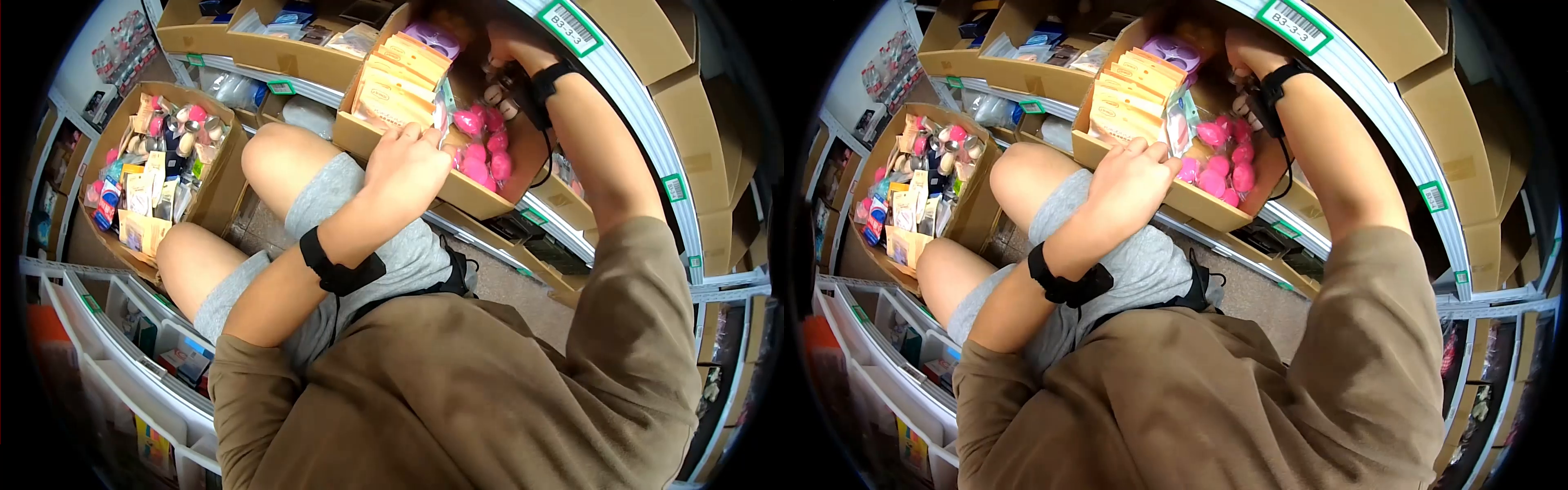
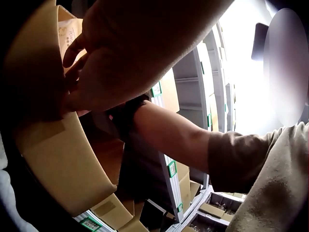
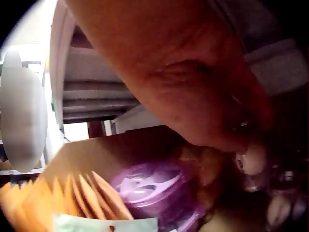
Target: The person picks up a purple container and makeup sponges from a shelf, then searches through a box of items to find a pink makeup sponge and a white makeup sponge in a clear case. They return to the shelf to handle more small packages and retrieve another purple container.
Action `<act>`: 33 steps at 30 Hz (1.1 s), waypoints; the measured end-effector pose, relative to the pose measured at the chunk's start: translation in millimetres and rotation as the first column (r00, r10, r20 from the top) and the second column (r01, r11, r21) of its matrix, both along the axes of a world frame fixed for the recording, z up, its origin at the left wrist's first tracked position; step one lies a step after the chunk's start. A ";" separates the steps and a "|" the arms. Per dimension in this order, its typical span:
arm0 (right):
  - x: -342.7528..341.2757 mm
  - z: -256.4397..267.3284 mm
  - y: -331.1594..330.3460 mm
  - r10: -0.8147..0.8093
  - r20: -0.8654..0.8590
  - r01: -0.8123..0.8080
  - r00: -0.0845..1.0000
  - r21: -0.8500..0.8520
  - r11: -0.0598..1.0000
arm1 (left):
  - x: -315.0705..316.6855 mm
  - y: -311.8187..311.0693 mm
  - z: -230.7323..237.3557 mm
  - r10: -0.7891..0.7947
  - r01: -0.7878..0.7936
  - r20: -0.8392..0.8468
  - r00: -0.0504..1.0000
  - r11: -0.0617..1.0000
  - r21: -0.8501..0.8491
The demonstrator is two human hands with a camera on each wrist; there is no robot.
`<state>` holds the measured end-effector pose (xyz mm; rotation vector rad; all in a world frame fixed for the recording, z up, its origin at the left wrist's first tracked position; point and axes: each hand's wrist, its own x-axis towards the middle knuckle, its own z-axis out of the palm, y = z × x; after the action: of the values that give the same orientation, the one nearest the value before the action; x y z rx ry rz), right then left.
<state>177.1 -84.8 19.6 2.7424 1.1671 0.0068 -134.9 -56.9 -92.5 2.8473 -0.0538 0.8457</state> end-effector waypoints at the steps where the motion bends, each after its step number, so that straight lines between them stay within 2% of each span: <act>1: 10.7 -4.6 3.7 0.001 0.020 -0.001 1.000 0.008 1.000 | 0.4 -0.8 -1.0 0.006 -0.006 0.004 1.000 1.000 -0.004; 5: 45.9 -27.6 8.9 0.034 0.126 -0.035 0.991 0.006 0.999 | 0.3 -1.9 -2.6 0.035 -0.035 0.019 0.999 0.999 0.005; 6: 53.6 -36.0 7.4 0.064 0.185 -0.063 0.981 -0.014 0.998 | -0.3 -1.7 -2.3 0.032 -0.032 0.027 0.999 0.999 0.001; 7: 69.5 -49.3 5.9 0.174 0.353 -0.162 0.919 -0.064 0.985 | -1.1 -1.7 -2.1 0.030 -0.029 0.029 0.999 0.999 -0.013; 8: 81.3 -60.3 2.1 0.181 0.356 -0.169 0.917 -0.065 0.983 | -1.2 -1.4 -1.6 0.037 -0.037 0.033 0.999 0.999 -0.013; 10: 90.7 -70.1 0.7 0.102 0.227 -0.093 0.969 -0.048 0.994 | -1.3 -1.3 -0.4 0.009 -0.011 -0.055 0.998 0.999 -0.036; 11: 88.9 -71.1 2.1 0.109 0.229 -0.101 0.967 -0.047 0.994 | -1.9 -1.4 0.6 0.017 -0.019 -0.056 0.998 0.999 -0.035; 13: 85.8 -76.6 -1.2 0.009 0.229 0.000 0.973 -0.042 0.999 | -0.8 -1.3 -2.6 0.028 -0.029 -0.002 1.000 0.999 -0.038; 14: 86.8 -78.4 1.0 0.013 0.229 -0.004 0.973 -0.039 0.999 | -0.2 -1.8 -4.7 0.031 -0.029 0.047 0.998 0.998 -0.046; 16: 92.1 -88.7 -0.7 -0.016 0.145 0.016 0.989 0.000 1.000 | 0.2 -1.6 -5.9 0.031 -0.029 0.052 0.998 0.998 -0.049; 17: 99.0 -95.4 -3.3 0.021 0.130 -0.032 0.991 0.084 0.996 | -0.1 -1.7 -5.3 0.029 -0.026 0.051 0.998 0.998 -0.057; 18: 107.9 -98.1 -6.0 0.020 0.131 -0.031 0.991 0.084 0.996 | 0.1 -1.3 -4.6 0.027 -0.023 0.049 0.998 0.998 -0.066; 20: 104.2 -92.0 -10.9 0.042 -0.027 -0.039 0.999 0.112 0.993 | 0.7 -0.7 -3.6 0.028 -0.025 0.045 0.999 0.997 -0.066; 21: 104.5 -86.1 -11.9 0.039 -0.032 -0.036 0.999 0.109 0.993 | 0.5 -0.9 -3.8 0.032 -0.029 0.039 0.999 0.997 -0.068; 22: 109.1 -78.2 -13.3 -0.062 -0.248 0.108 0.967 0.176 0.978 | 0.3 -1.0 -4.4 0.029 -0.026 0.033 0.999 0.997 -0.072; 23: 104.9 -67.6 -13.5 -0.142 -0.457 0.261 0.878 0.210 0.942 | 0.5 -0.7 -4.8 0.031 -0.027 0.045 0.999 0.997 -0.069; 24: 100.2 -57.8 -12.8 -0.146 -0.460 0.266 0.876 0.207 0.942 | 0.9 -0.6 -4.7 0.032 -0.028 0.057 0.998 0.998 -0.064; 25: 83.9 -44.3 -10.8 -0.190 -0.286 0.189 0.939 -0.031 0.982 | 0.6 -0.6 -3.5 0.025 -0.022 0.053 0.998 0.998 -0.066; 26: 75.6 -39.7 -14.4 -0.180 -0.102 0.145 0.978 -0.278 0.949 | 0.5 -0.4 -1.4 0.019 -0.019 0.000 1.000 0.998 -0.060; 27: 78.0 -38.3 -30.0 -0.178 -0.403 0.150 0.898 -0.100 0.984 | 0.4 -0.3 0.2 0.014 -0.017 -0.050 0.999 0.998 -0.053; 28: 73.4 -38.0 -29.7 -0.182 -0.403 0.155 0.897 -0.100 0.983 | -0.2 -1.0 0.7 0.009 -0.012 -0.050 0.999 0.999 -0.053; 30: 64.9 -36.4 -22.9 -0.160 -0.133 0.087 0.978 -0.434 0.897 | -0.9 -1.2 1.8 0.017 -0.020 -0.069 0.997 0.999 -0.042; 31: 61.9 -36.1 -25.4 -0.160 -0.132 0.088 0.978 -0.432 0.897 | -1.0 -1.3 1.6 0.017 -0.019 -0.068 0.998 0.999 -0.040; 33: 55.2 -37.4 -31.7 -0.151 -0.315 0.064 0.937 -0.268 0.961 | -0.9 -1.3 0.1 0.014 -0.018 -0.067 0.998 0.999 -0.050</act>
<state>232.3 -116.5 -17.7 2.6337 1.0002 -0.6010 -135.8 -58.1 -92.5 2.8294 -0.0012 0.7441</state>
